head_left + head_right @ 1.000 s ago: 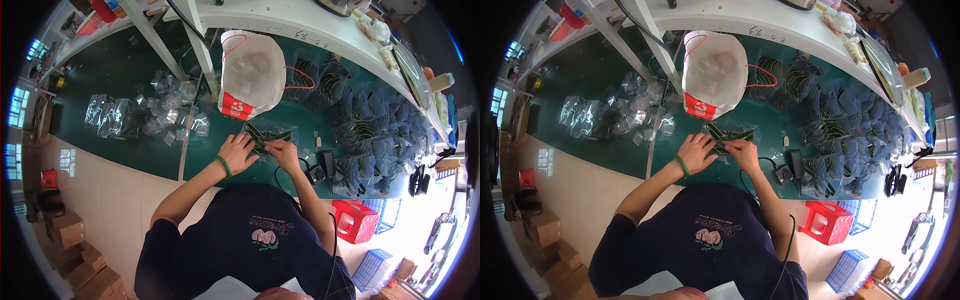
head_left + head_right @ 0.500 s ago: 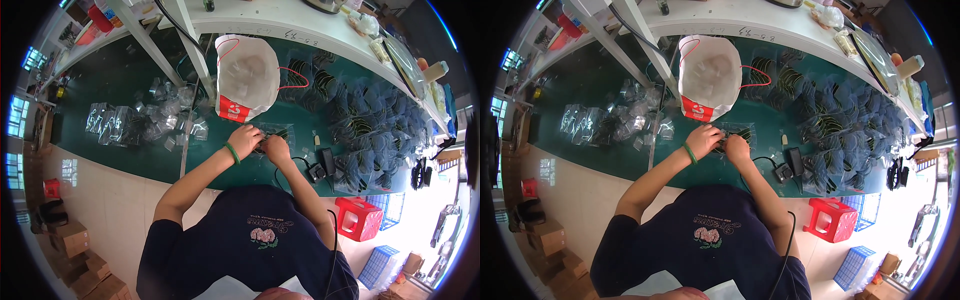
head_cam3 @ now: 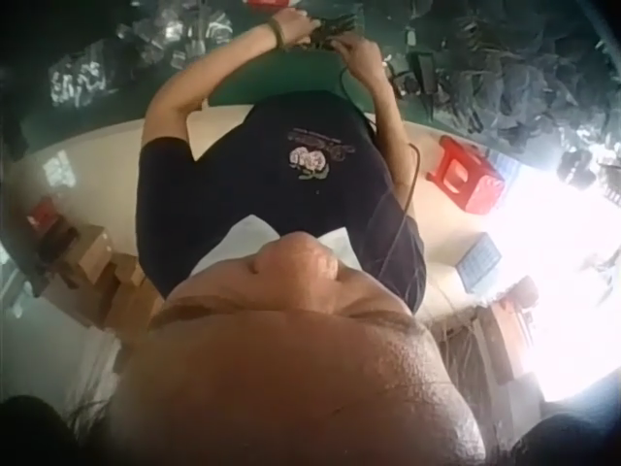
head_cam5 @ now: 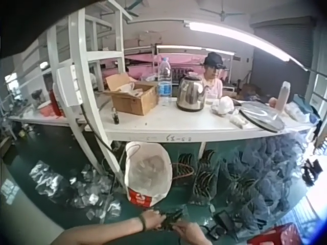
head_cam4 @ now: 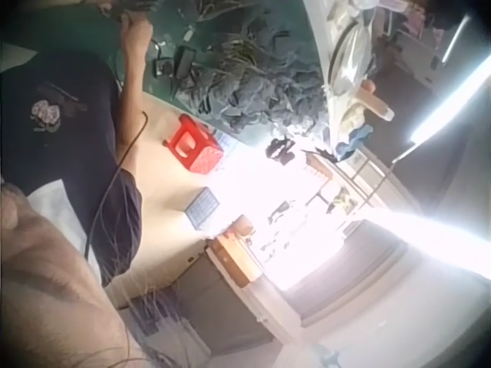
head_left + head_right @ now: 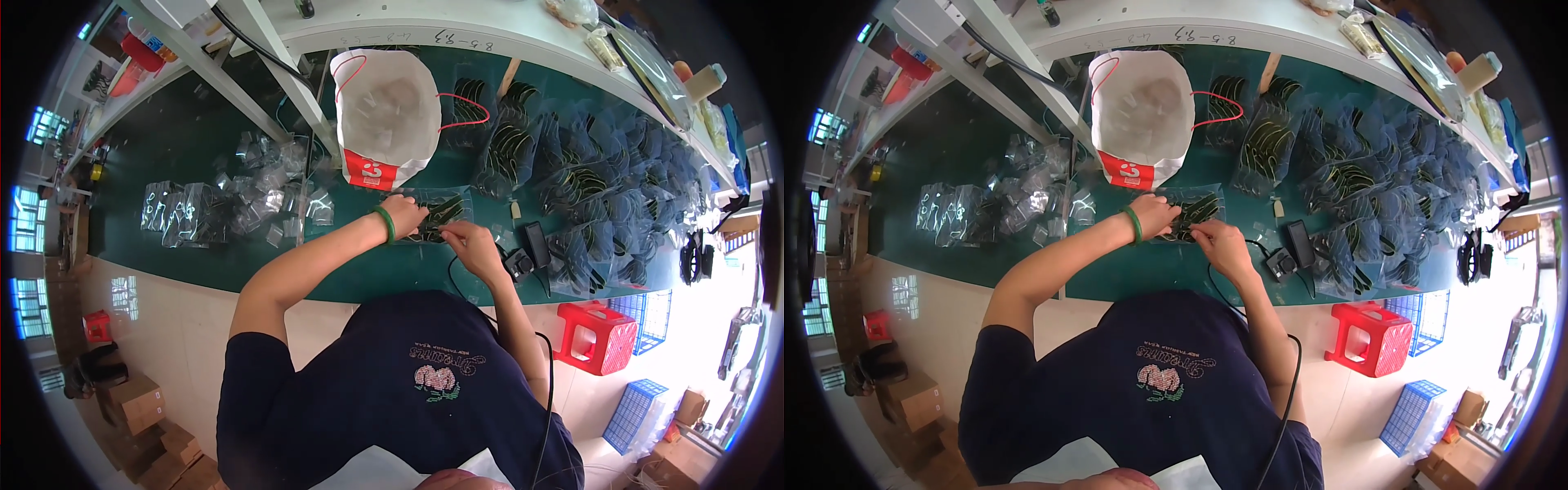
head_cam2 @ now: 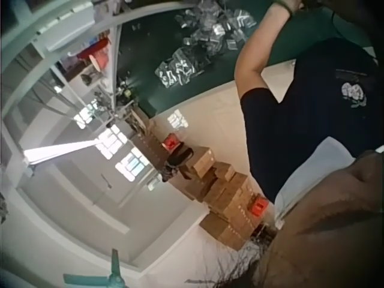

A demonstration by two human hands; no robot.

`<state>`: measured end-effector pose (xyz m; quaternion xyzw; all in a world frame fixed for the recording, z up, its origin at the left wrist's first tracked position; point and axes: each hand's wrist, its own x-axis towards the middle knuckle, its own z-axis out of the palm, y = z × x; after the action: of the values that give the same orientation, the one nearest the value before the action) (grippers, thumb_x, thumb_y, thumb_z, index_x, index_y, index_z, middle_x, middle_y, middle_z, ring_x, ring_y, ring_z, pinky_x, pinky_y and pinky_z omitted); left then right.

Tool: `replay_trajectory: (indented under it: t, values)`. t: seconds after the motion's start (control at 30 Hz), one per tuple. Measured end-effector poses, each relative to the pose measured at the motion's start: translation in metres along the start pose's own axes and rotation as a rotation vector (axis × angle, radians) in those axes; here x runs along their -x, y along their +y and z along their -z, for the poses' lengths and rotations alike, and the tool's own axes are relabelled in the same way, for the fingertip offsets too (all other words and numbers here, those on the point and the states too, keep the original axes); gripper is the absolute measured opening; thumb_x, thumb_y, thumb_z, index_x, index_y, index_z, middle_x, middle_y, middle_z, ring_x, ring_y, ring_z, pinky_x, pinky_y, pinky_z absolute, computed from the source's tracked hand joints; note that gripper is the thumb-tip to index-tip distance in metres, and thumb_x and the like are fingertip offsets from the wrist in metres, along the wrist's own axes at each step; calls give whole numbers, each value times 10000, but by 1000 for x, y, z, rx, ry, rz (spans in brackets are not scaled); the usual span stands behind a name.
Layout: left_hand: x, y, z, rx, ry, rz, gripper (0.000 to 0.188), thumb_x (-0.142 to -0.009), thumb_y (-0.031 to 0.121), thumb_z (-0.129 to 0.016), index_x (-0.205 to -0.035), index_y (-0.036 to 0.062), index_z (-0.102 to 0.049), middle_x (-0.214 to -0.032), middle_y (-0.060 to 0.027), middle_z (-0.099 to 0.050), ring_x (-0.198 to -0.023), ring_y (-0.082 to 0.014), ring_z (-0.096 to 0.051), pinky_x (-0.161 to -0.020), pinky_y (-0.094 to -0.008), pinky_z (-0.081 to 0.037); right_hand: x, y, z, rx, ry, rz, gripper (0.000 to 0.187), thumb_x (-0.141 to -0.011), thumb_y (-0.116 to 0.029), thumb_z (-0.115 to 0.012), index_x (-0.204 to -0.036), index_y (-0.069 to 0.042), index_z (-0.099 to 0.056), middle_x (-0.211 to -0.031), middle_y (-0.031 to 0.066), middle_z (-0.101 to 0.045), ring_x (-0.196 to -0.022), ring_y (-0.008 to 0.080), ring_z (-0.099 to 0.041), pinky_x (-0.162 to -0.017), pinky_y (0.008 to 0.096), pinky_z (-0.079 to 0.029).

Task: The recorder is picking up small components from a table and placing them into individual clear plastic bags.

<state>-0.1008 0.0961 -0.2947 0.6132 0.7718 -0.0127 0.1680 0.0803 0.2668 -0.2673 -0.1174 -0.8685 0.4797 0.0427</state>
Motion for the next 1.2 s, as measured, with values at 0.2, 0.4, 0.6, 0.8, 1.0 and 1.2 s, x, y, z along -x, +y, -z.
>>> replay_trajectory:
  t: [0.2, 0.4, 0.6, 0.8, 1.0, 1.2]
  values:
    - [-2, -8, -10, -20, 151, -124, 228, -906, 179, -765, -1083, 62, -680, -1134, -148, -698, -894, -335, -791, -743, -482, -633, 3, 6, -2, -20, 24, 0, 205, -997, -205, -752, -1101, -46, -829, -1060, 156, -797, -923, 358, -765, -831, 430, -598]
    - [-20, -3, -20, -127, 99, -97, 187, -927, 166, -706, -1080, 63, -673, -1146, -165, -666, -836, -332, -791, -700, -469, -631, 5, 7, 1, -2, 0, -19, 211, -992, -218, -750, -1085, -44, -826, -1067, 157, -797, -939, 371, -761, -841, 440, -595]
    - [-22, -1, -10, -186, 113, -83, 312, -838, 183, -798, -1092, 62, -663, -1114, -150, -679, -838, -299, -787, -699, -428, -615, 7, 9, 0, 7, -2, -27, 216, -997, -224, -739, -1087, -47, -823, -1087, 151, -798, -953, 372, -762, -851, 450, -595]
    - [-25, -2, -13, -178, 80, 1, 426, -749, 164, -867, -1112, 55, -672, -1108, -144, -681, -865, -308, -787, -722, -443, -621, 7, 10, -3, 58, 1, 2, 206, -1009, -187, -744, -1121, -33, -823, -1107, 149, -801, -922, 330, -773, -825, 396, -609]
    - [-24, -3, -8, -174, 19, -31, 548, -766, 374, -931, -1144, 72, -674, -1107, -116, -663, -910, -320, -772, -747, -476, -609, 6, 17, -3, 77, 45, 49, 198, -1006, -197, -747, -1098, -40, -825, -1102, 139, -799, -903, 332, -768, -809, 404, -609]
    - [-11, -11, 25, 147, 90, -62, 448, -813, 438, -896, -1145, 154, -792, -1128, -53, -702, -988, -304, -751, -803, -458, -603, 8, 18, -2, 66, 54, 37, 189, -1008, -199, -742, -1086, -49, -828, -1080, 132, -800, -900, 330, -768, -809, 405, -604]
